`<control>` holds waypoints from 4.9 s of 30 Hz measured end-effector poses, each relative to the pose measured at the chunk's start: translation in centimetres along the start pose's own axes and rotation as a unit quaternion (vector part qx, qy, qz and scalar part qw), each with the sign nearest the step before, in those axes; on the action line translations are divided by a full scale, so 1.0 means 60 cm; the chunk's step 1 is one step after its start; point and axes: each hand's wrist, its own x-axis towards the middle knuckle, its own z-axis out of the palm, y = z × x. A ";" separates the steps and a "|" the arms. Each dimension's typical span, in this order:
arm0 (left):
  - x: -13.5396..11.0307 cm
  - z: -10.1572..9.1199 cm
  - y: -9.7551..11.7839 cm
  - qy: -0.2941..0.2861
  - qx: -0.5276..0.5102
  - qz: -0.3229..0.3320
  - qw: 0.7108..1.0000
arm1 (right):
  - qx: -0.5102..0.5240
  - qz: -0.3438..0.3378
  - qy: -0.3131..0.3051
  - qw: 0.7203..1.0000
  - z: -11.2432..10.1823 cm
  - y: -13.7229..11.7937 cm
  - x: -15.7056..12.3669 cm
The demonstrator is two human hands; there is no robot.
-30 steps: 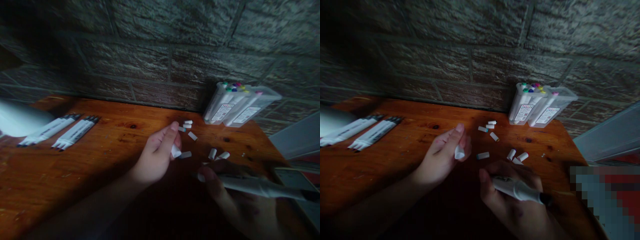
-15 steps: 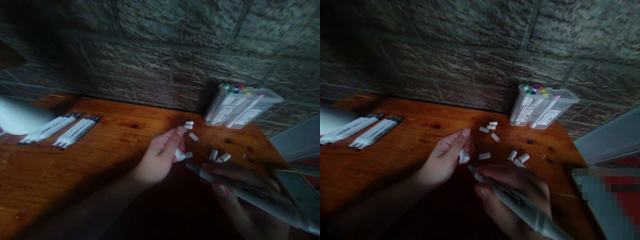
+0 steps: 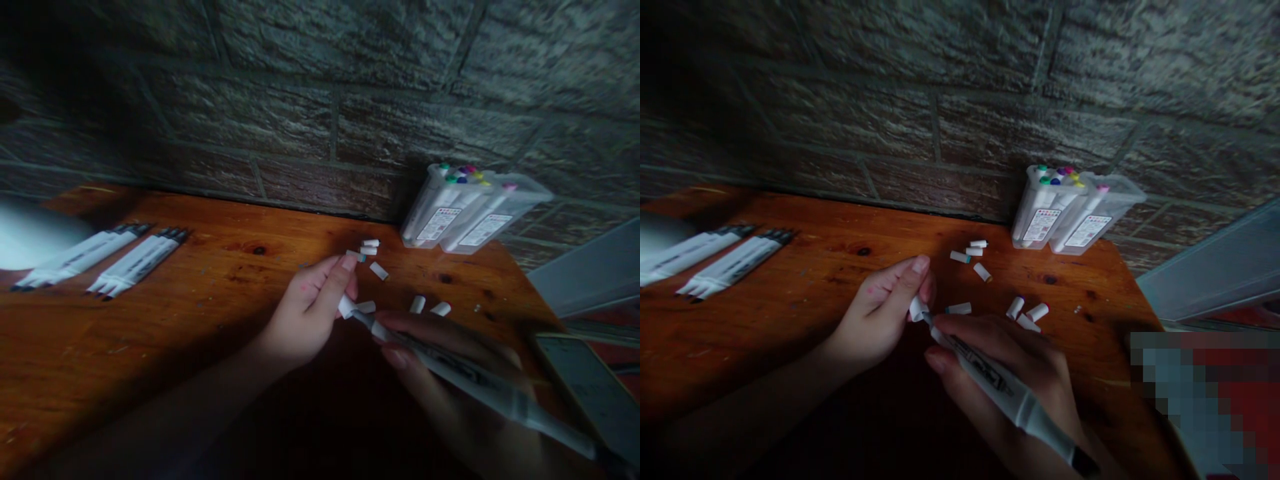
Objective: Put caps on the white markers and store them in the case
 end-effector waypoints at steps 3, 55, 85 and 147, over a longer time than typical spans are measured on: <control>0.001 0.005 -0.005 0.005 -0.014 -0.021 1.000 | -0.012 0.010 -0.010 1.000 0.001 -0.002 0.002; 0.011 0.000 -0.016 0.005 -0.032 -0.040 0.999 | 0.079 0.101 0.006 0.992 -0.012 0.010 0.002; 0.005 -0.012 0.003 0.039 -0.007 0.021 0.999 | 0.022 0.022 -0.001 1.000 -0.008 -0.005 0.003; 0.013 0.008 -0.037 0.045 -0.050 -0.021 0.998 | 0.196 0.246 0.056 0.948 -0.007 0.059 0.017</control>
